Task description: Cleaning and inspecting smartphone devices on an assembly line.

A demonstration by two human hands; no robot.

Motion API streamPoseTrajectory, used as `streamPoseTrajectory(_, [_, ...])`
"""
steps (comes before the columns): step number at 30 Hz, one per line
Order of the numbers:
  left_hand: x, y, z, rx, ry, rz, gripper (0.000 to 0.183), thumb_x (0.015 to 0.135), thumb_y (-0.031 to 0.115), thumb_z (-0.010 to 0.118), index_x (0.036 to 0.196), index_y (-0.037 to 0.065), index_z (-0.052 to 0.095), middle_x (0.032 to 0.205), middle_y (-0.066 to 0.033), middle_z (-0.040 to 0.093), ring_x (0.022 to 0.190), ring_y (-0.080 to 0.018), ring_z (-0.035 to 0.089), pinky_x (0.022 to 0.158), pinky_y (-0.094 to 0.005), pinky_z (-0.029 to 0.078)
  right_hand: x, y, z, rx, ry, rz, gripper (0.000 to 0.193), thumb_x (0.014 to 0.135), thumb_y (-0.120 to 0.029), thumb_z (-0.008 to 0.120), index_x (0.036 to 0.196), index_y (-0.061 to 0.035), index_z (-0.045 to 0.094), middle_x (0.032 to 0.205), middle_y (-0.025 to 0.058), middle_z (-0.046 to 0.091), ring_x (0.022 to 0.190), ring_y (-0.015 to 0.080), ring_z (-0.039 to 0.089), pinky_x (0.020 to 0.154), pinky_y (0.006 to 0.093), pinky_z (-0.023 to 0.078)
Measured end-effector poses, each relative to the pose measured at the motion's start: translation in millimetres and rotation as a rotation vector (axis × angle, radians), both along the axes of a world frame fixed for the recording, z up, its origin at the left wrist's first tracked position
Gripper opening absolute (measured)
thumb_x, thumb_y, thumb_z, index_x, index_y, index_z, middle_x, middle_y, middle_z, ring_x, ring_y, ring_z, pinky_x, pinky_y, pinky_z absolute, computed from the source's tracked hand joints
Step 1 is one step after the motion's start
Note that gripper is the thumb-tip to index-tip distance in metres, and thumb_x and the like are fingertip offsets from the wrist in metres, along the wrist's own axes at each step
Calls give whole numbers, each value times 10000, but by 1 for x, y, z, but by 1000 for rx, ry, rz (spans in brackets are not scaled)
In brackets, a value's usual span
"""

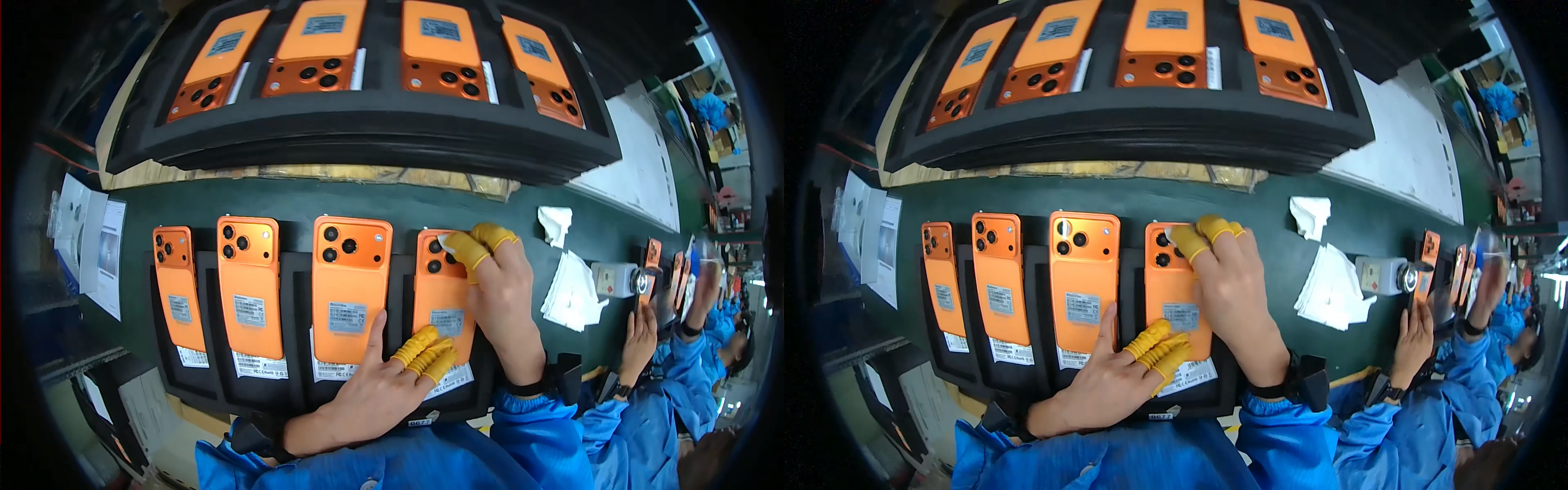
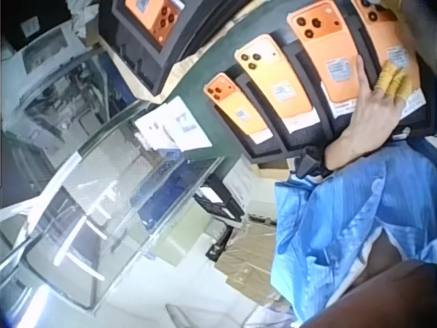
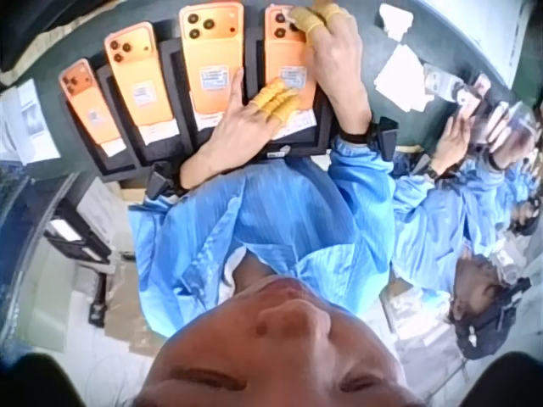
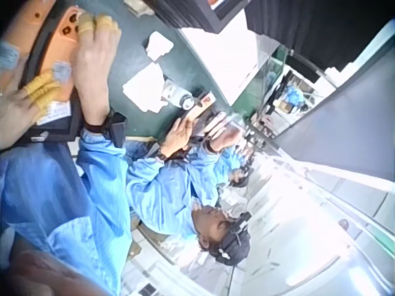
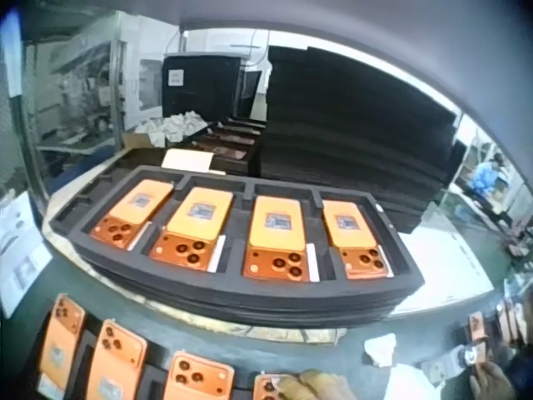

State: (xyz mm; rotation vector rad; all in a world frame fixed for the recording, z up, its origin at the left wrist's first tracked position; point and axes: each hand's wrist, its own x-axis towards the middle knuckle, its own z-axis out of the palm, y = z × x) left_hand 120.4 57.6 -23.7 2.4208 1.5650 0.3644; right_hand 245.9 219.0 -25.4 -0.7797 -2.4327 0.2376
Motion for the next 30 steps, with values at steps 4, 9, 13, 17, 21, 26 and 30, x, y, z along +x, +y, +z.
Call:
streamPoseTrajectory(4, [0, 2, 6, -15, -37, 4, 349, 847, 198, 564, 1173, 84, 614, 904, -66, 691, 992, -124, 644, 1033, -711, 87, 11, 14, -5, 16, 1, 212, 339, 625, 2, 636, 961, -30, 663, 966, 125, 574, 783, 274, 543, 687, 362, 445])
streamPoseTrajectory(9, [-1, -1, -1, 45, -3, 13, 355, 849, 194, 561, 1187, 95, 608, 882, -65, 692, 947, -109, 655, 1039, -704, 84, 10, 19, -2, 34, -14, 317, 308, 657, -63, 642, 964, -52, 667, 967, 111, 581, 817, 258, 558, 701, 358, 450])
streamPoseTrajectory(13, [1, 1, -1, 21, -52, 37, 350, 848, 185, 561, 1184, 100, 611, 808, -51, 691, 937, -101, 659, 1040, -703, 83, 24, 21, -5, 35, -93, 372, 316, 659, -76, 642, 975, -71, 665, 969, 95, 586, 836, 251, 565, 708, 360, 452])
streamPoseTrajectory(17, [-3, 2, 5, 9, -3, 15, 335, 855, 185, 560, 1173, 95, 614, 806, -34, 692, 978, -101, 649, 1036, -709, 78, 25, 18, -1, 0, -59, 347, 318, 653, -53, 640, 968, -78, 668, 970, 90, 588, 851, 253, 568, 717, 358, 452])
streamPoseTrajectory(21, [-3, 1, 5, 17, -13, 10, 325, 860, 184, 556, 1166, 91, 617, 828, -37, 695, 999, -109, 643, 1035, -710, 71, 42, 12, 6, -56, -127, 320, 353, 630, 13, 635, 970, -77, 668, 966, 97, 587, 865, 265, 572, 729, 362, 458])
streamPoseTrajectory(26, [1, 2, 0, 17, -56, -5, 317, 863, 176, 548, 1157, 84, 621, 935, -60, 696, 1036, -132, 631, 1041, -704, 58, 49, 6, 7, -109, -84, 148, 395, 613, 50, 631, 991, -63, 660, 945, 114, 580, 860, 291, 570, 732, 372, 470])
streamPoseTrajectory(30, [-1, 0, 2, -24, -9, -2, 308, 865, 169, 546, 1149, 77, 620, 969, -56, 693, 1056, -146, 623, 1041, -704, 47, 2, 4, 4, -76, 14, 103, 356, 622, 63, 623, 965, -29, 642, 900, 127, 564, 794, 312, 553, 715, 378, 479])
